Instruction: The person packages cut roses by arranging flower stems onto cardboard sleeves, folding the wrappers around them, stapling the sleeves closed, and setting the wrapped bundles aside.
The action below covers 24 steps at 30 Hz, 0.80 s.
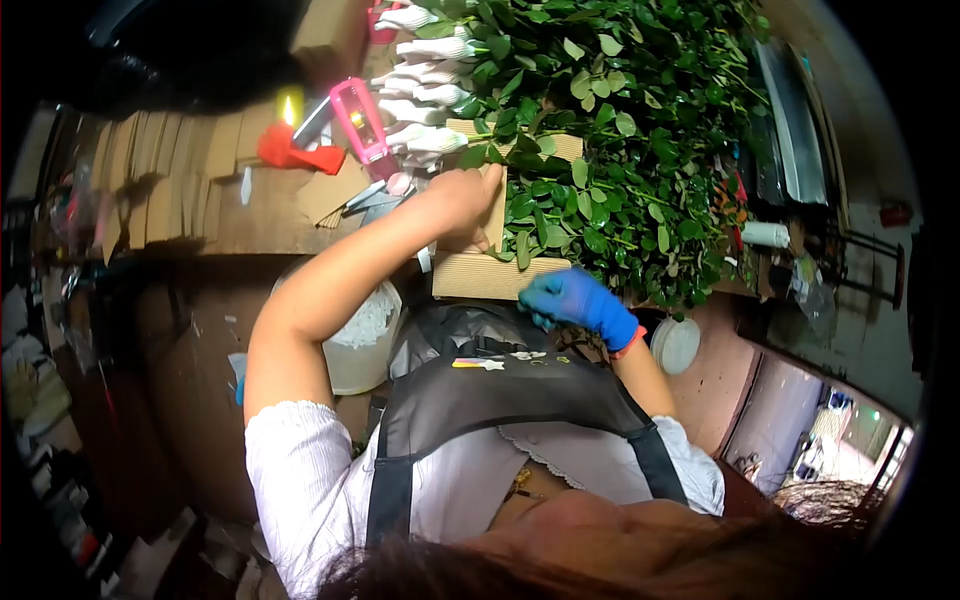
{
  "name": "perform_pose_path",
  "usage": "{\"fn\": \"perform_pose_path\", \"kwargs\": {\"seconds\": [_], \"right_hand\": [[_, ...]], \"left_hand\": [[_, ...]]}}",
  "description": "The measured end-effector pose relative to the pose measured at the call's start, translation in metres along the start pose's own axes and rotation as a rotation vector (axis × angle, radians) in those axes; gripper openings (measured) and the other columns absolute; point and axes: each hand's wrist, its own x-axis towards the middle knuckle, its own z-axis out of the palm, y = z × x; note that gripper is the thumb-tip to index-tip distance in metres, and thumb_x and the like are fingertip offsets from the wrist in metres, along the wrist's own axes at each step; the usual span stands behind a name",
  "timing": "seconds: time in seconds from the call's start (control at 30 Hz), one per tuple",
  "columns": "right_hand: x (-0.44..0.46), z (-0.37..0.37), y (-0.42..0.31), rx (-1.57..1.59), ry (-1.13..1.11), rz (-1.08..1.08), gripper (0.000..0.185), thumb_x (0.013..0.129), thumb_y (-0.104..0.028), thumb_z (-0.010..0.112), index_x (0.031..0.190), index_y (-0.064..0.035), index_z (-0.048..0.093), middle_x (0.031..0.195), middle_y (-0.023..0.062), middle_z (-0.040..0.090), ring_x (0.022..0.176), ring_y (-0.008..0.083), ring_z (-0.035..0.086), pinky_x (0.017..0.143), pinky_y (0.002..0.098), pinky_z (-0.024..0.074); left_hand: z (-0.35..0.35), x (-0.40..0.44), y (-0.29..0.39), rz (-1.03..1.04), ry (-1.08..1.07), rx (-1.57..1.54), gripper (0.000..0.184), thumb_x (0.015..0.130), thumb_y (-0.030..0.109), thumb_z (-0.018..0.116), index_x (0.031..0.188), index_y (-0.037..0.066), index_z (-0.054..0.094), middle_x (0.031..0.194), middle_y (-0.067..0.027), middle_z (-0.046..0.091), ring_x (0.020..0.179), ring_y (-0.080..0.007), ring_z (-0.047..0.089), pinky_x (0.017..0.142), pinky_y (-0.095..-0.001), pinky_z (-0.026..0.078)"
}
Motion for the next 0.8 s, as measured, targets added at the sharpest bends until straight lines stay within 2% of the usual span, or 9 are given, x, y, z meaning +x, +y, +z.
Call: {"fn": "perform_pose_path", "kwargs": {"seconds": [0.07, 0.1, 0.17, 0.2, 0.33, 0.4, 0.63, 0.73, 0.8], "right_hand": [[0.032, 0.014, 0.080, -0.259, 0.015, 0.121, 0.039, 0.094, -0.045, 0.061, 0.103, -0.0098, 0.073, 0.078, 0.0054, 0.074, 0.064, 0.0186, 0.069, 0.067, 0.0336, 0.0563], [0.041, 0.031, 0.117, -0.509, 0.305, 0.065, 0.040, 0.094, -0.042, 0.059, 0.114, -0.0101, 0.072, 0.097, 0.0095, 0.075, 0.082, 0.0260, 0.072, 0.079, 0.0374, 0.0569], [0.055, 0.044, 0.137, -0.559, 0.341, -0.123, 0.039, 0.092, -0.036, 0.061, 0.122, -0.0108, 0.069, 0.117, 0.0142, 0.071, 0.104, 0.0323, 0.068, 0.095, 0.0403, 0.0526], [0.043, 0.046, 0.120, -0.388, 0.534, -0.523, 0.043, 0.089, -0.028, 0.069, 0.127, -0.0089, 0.066, 0.129, 0.0162, 0.065, 0.119, 0.0331, 0.061, 0.104, 0.0401, 0.0474], [0.011, 0.020, -0.011, -0.341, 0.823, -1.010, 0.057, 0.082, -0.023, 0.078, 0.135, -0.0110, 0.061, 0.142, 0.0158, 0.056, 0.124, 0.0376, 0.057, 0.105, 0.0468, 0.0463], [0.025, 0.008, -0.036, -0.579, 0.988, -0.885, 0.052, 0.081, -0.026, 0.077, 0.129, -0.0108, 0.063, 0.138, 0.0168, 0.058, 0.121, 0.0379, 0.059, 0.101, 0.0456, 0.0480], [0.084, -0.034, -0.038, -0.493, 0.678, -0.446, 0.026, 0.083, -0.031, 0.073, 0.104, -0.0146, 0.072, 0.093, 0.0103, 0.070, 0.088, 0.0310, 0.067, 0.077, 0.0426, 0.0525], [0.097, -0.040, -0.034, -0.298, 0.630, -0.303, 0.027, 0.084, -0.034, 0.072, 0.101, -0.0133, 0.073, 0.093, 0.0114, 0.072, 0.085, 0.0305, 0.069, 0.078, 0.0397, 0.0543], [0.104, -0.044, -0.031, -0.241, 0.590, -0.283, 0.026, 0.084, -0.035, 0.071, 0.098, -0.0135, 0.075, 0.094, 0.0114, 0.074, 0.086, 0.0289, 0.071, 0.079, 0.0372, 0.0550]], "left_hand": [[-0.002, 0.006, 0.001, -0.031, -0.050, -0.002, 0.098, 0.054, 0.042, 0.096, 0.119, 0.001, 0.035, 0.104, -0.0242, 0.065, 0.099, -0.0458, 0.065, 0.085, -0.0483, 0.054], [-0.003, 0.008, 0.003, -0.038, -0.077, 0.000, 0.098, 0.054, 0.042, 0.097, 0.119, 0.001, 0.035, 0.104, -0.0241, 0.065, 0.099, -0.0459, 0.065, 0.085, -0.0483, 0.054], [-0.005, 0.012, 0.004, -0.053, -0.078, 0.013, 0.100, 0.052, 0.043, 0.097, 0.118, 0.002, 0.034, 0.103, -0.0235, 0.066, 0.097, -0.0457, 0.065, 0.084, -0.0483, 0.054], [-0.004, 0.012, 0.002, -0.055, -0.058, 0.022, 0.101, 0.051, 0.043, 0.097, 0.119, 0.002, 0.034, 0.103, -0.0234, 0.066, 0.097, -0.0454, 0.065, 0.083, -0.0483, 0.054], [0.007, 0.012, -0.003, -0.058, -0.033, 0.025, 0.072, 0.072, 0.026, 0.084, 0.118, 0.004, 0.034, 0.102, -0.0267, 0.066, 0.094, -0.0460, 0.066, 0.078, -0.0505, 0.054], [0.015, 0.020, -0.010, -0.067, 0.000, 0.030, 0.044, 0.084, 0.009, 0.063, 0.117, 0.005, 0.034, 0.098, -0.0305, 0.066, 0.090, -0.0476, 0.067, 0.074, -0.0532, 0.054], [-0.006, 0.016, -0.024, -0.011, 0.079, -0.234, 0.035, 0.089, 0.019, 0.064, 0.115, 0.002, 0.047, 0.099, -0.0285, 0.067, 0.096, -0.0461, 0.065, 0.079, -0.0509, 0.052], [0.010, -0.019, -0.008, 0.263, 0.533, 0.099, 0.025, 0.086, 0.018, 0.066, 0.103, 0.001, 0.060, 0.108, -0.0240, 0.065, 0.102, -0.0408, 0.064, 0.085, -0.0478, 0.053], [0.043, -0.048, 0.010, 0.409, 0.752, 0.177, 0.046, 0.081, 0.013, 0.066, 0.124, -0.004, 0.058, 0.124, -0.0238, 0.062, 0.116, -0.0372, 0.061, 0.101, -0.0475, 0.050]]}}
